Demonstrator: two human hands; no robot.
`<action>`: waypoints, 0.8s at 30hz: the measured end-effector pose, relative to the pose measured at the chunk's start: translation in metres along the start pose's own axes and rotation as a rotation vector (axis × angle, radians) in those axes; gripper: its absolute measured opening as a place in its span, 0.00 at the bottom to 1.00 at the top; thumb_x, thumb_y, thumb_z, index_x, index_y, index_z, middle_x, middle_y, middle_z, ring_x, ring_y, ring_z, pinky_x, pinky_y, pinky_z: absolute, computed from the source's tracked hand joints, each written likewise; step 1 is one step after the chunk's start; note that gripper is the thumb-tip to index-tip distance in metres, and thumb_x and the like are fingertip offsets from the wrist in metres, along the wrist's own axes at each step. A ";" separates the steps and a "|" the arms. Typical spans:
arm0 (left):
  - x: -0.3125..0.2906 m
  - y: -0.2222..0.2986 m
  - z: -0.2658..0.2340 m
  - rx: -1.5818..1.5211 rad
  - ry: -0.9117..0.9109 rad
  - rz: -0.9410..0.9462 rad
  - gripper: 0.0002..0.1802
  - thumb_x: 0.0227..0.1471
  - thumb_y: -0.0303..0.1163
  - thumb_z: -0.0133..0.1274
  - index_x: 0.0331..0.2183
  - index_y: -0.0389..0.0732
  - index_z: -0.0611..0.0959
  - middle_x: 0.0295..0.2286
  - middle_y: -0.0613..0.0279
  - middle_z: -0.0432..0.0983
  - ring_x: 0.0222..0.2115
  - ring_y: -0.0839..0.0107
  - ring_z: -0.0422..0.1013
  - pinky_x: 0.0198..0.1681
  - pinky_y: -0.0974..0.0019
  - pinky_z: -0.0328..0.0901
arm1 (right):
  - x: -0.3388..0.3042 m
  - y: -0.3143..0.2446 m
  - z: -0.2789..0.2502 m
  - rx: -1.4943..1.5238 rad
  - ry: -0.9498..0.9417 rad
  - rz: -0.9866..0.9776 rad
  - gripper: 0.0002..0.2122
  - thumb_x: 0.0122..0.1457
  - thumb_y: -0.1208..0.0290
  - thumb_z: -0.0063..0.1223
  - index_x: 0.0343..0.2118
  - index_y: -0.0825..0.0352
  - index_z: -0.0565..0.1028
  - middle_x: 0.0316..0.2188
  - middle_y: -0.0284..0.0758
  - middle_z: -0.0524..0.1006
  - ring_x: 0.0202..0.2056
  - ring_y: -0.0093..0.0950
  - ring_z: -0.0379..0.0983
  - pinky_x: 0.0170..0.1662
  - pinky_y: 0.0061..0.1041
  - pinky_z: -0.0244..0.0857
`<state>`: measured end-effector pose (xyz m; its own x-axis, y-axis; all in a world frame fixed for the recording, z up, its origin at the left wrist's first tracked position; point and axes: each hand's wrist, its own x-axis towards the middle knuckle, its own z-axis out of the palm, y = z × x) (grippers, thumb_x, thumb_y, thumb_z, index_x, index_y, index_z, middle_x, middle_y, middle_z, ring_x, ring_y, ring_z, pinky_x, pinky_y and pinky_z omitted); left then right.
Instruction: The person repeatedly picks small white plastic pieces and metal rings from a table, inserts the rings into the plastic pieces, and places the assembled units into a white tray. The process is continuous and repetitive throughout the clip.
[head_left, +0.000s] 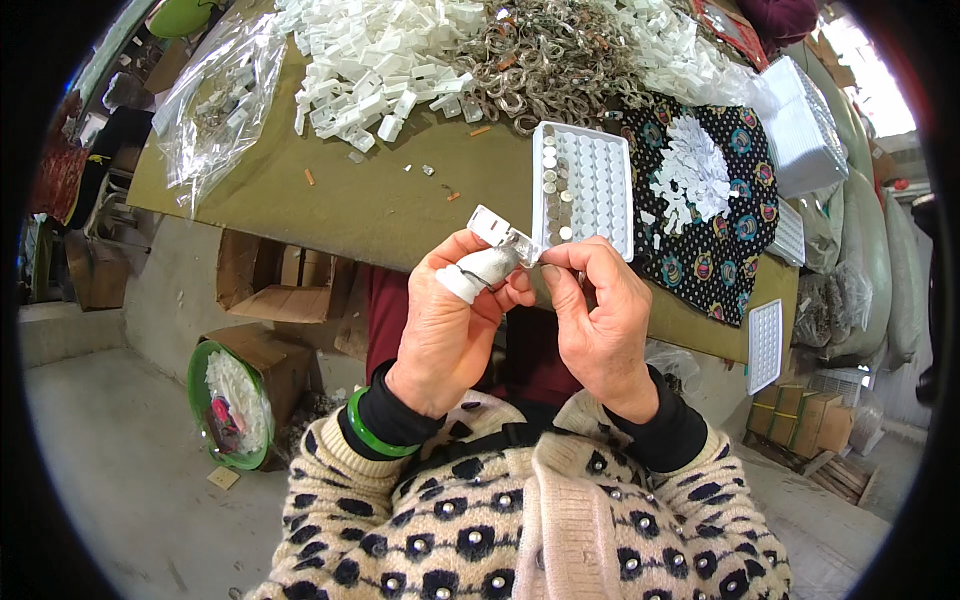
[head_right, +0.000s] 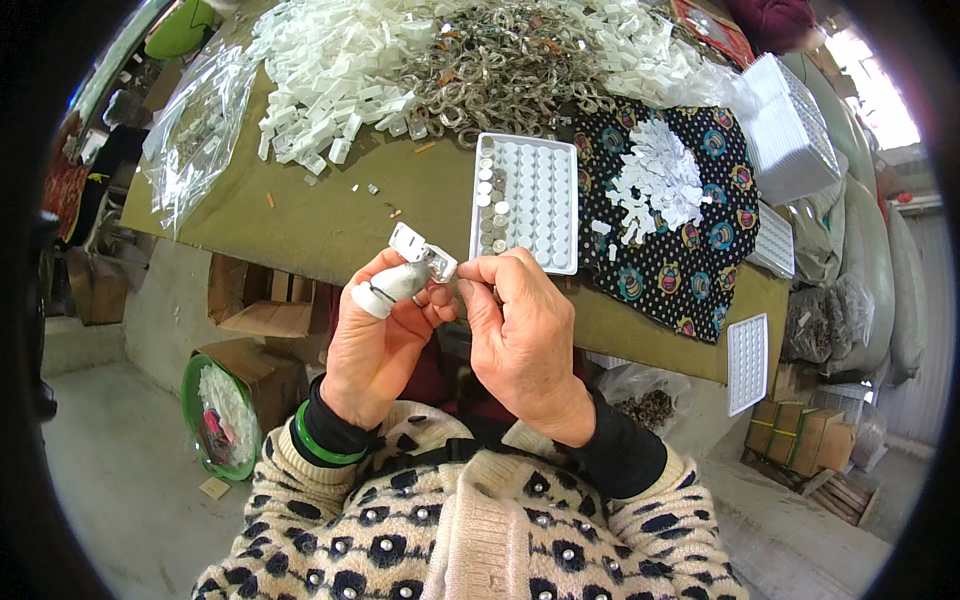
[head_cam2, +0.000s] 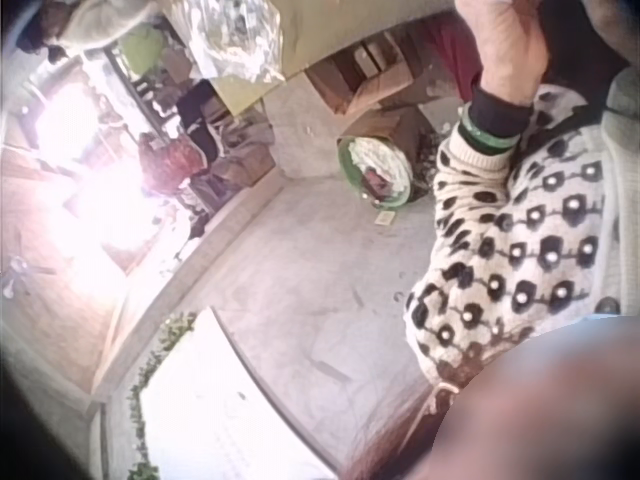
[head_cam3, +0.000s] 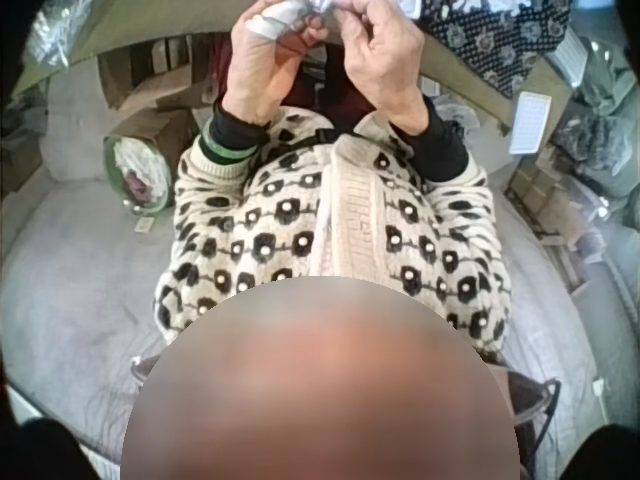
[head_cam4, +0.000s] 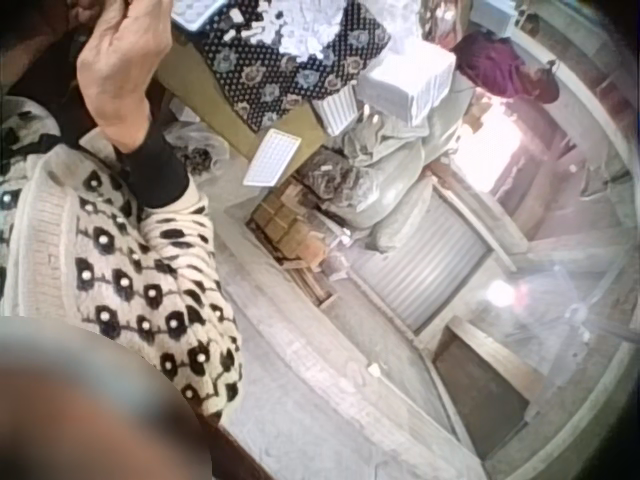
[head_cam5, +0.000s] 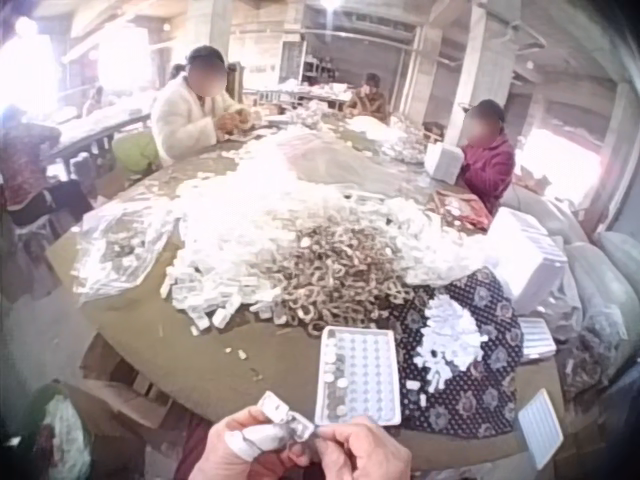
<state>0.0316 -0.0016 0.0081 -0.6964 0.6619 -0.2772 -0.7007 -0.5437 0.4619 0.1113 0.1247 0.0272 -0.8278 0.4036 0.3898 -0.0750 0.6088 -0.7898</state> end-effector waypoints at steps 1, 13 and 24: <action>0.000 0.000 0.000 -0.005 0.002 0.003 0.10 0.53 0.24 0.56 0.39 0.35 0.78 0.30 0.61 0.77 0.28 0.72 0.74 0.34 0.67 0.71 | 0.001 0.000 0.000 -0.019 -0.015 -0.009 0.04 0.57 0.84 0.53 0.34 0.69 0.73 0.25 0.36 0.71 0.23 0.30 0.70 0.26 0.26 0.64; 0.000 -0.013 0.001 0.361 0.049 0.416 0.15 0.50 0.17 0.58 0.42 0.33 0.75 0.33 0.61 0.77 0.30 0.77 0.74 0.35 0.73 0.71 | -0.008 -0.017 -0.010 0.532 -0.173 0.499 0.03 0.64 0.79 0.48 0.35 0.72 0.72 0.22 0.28 0.71 0.22 0.15 0.65 0.26 0.15 0.62; -0.001 -0.019 -0.001 0.504 0.059 0.536 0.17 0.48 0.17 0.59 0.42 0.34 0.75 0.35 0.62 0.76 0.33 0.76 0.73 0.40 0.72 0.69 | -0.005 -0.008 0.002 0.059 -0.004 0.103 0.03 0.56 0.83 0.52 0.31 0.69 0.70 0.22 0.34 0.71 0.20 0.23 0.68 0.24 0.24 0.62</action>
<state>0.0461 0.0078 -0.0009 -0.9403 0.3356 0.0570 -0.1155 -0.4720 0.8740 0.1152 0.1167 0.0304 -0.8351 0.4590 0.3032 -0.0221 0.5227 -0.8522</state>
